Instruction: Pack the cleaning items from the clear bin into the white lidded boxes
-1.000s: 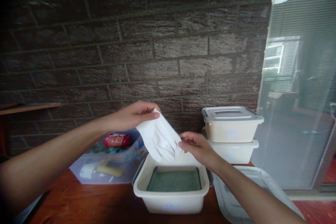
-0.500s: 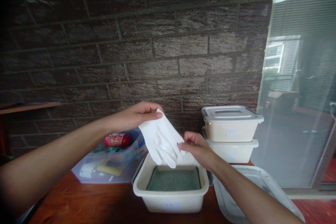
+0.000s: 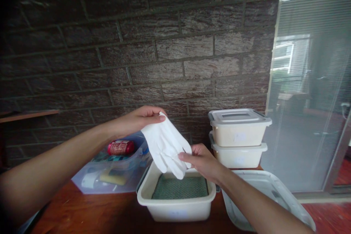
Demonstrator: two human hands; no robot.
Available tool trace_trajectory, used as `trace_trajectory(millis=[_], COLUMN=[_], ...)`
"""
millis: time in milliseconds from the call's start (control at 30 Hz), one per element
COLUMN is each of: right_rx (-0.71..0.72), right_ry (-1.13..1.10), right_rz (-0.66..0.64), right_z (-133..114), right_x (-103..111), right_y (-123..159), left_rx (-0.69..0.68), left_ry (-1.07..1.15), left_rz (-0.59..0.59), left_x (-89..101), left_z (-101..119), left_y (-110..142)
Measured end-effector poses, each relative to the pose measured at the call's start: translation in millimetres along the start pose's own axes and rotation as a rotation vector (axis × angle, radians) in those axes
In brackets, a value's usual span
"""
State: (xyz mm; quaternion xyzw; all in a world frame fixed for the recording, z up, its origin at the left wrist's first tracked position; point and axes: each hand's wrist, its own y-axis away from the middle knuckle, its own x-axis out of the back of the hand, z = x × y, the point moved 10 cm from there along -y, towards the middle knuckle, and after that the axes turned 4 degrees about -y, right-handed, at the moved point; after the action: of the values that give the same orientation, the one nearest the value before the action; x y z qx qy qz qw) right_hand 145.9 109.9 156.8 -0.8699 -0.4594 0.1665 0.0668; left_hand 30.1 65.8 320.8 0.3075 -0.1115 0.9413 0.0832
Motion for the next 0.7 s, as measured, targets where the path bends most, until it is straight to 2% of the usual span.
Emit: trace_trajectory(millis=[500,700], right_rx=[-0.052,-0.038], right_ry=[-0.052,-0.09], right_rz=[-0.107,-0.085], right_z=[2.1,-0.7], right_x=[-14.4,-16.0], right_y=[9.2,9.6], left_rx=[0.019,0.033], left_ry=[0.01,0.029], left_rz=[0.042,0.056], left_x=[7.1,11.4], left_z=[-10.6,-12.8], left_y=[-3.0,-2.4])
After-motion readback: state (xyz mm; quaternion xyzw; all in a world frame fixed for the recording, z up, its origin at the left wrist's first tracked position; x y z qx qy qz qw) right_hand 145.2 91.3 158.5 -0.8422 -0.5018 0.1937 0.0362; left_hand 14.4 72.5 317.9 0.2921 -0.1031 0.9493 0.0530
